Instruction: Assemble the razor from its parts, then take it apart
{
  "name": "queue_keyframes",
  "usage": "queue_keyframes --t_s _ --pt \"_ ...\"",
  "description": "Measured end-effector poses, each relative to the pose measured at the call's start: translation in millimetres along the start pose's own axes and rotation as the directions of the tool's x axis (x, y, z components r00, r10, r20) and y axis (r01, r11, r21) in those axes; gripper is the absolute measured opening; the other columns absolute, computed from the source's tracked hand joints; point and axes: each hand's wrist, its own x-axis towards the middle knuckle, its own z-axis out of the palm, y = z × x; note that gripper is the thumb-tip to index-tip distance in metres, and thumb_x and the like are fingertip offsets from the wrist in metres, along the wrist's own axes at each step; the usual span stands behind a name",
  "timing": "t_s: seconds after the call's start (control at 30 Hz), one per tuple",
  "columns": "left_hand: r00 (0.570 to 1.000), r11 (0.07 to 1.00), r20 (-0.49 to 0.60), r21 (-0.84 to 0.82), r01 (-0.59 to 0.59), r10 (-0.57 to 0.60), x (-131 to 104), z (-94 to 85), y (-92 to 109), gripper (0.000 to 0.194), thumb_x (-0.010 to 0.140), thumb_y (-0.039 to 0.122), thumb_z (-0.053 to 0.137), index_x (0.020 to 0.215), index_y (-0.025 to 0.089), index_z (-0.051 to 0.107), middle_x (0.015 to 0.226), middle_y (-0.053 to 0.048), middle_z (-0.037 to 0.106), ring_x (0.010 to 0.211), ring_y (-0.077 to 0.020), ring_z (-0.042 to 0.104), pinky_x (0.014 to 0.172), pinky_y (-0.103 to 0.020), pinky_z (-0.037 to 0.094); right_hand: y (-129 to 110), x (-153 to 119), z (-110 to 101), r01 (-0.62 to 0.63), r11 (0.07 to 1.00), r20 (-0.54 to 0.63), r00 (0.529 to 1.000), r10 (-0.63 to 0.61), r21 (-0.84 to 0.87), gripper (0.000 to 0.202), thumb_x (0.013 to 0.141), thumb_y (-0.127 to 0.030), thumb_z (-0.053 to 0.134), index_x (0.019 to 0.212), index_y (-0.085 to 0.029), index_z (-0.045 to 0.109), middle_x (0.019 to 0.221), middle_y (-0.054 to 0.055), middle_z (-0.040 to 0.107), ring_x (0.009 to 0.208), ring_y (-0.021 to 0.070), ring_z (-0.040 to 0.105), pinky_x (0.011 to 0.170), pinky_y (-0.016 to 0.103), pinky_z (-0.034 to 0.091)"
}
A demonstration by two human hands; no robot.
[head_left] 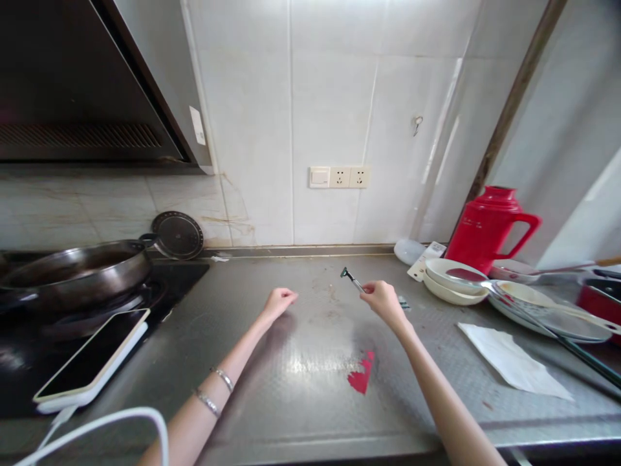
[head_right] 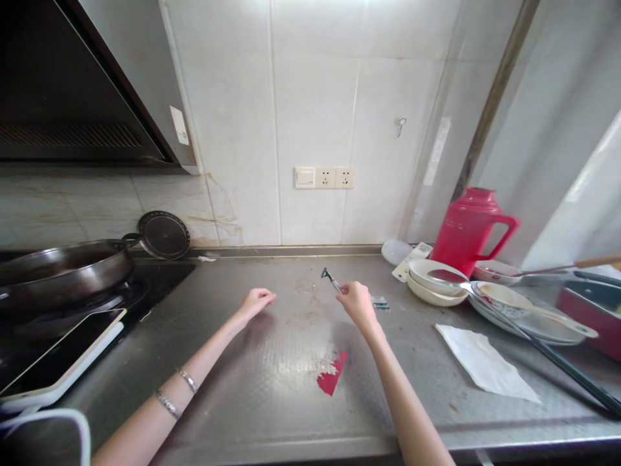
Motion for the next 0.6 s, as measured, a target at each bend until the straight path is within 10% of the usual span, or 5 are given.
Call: queue_keyframes --t_s 0.17,0.6 --pt "0.969 0.987 0.238 -0.159 -0.029 0.067 -11.4 27.1 55.2 0.031 0.069 0.04 0.053 0.061 0.012 0.063 0.054 -0.003 0.059 0.05 -0.0106 0.049 0.05 -0.022 0.036 -46.0 -21.8 6.9 0.137 0.99 -0.071 0.988 -0.134 0.029 0.024 0.068 -0.02 0.051 0.084 -0.016 0.068 0.079 0.007 0.065 0.074 0.0173 0.058 0.064 0.021 0.037" --pt "0.992 0.986 0.079 -0.148 -0.083 0.096 -24.0 41.5 78.1 0.043 0.071 0.05 0.049 0.048 0.013 0.055 0.042 0.001 0.049 0.041 -0.0086 0.041 0.043 -0.022 0.028 -91.0 -61.5 20.9 0.277 0.96 -0.097 0.955 -0.28 -0.043 0.02 0.082 -0.023 0.046 0.093 -0.017 0.06 0.088 0.008 0.056 0.081 0.0182 0.054 0.069 0.024 0.038"
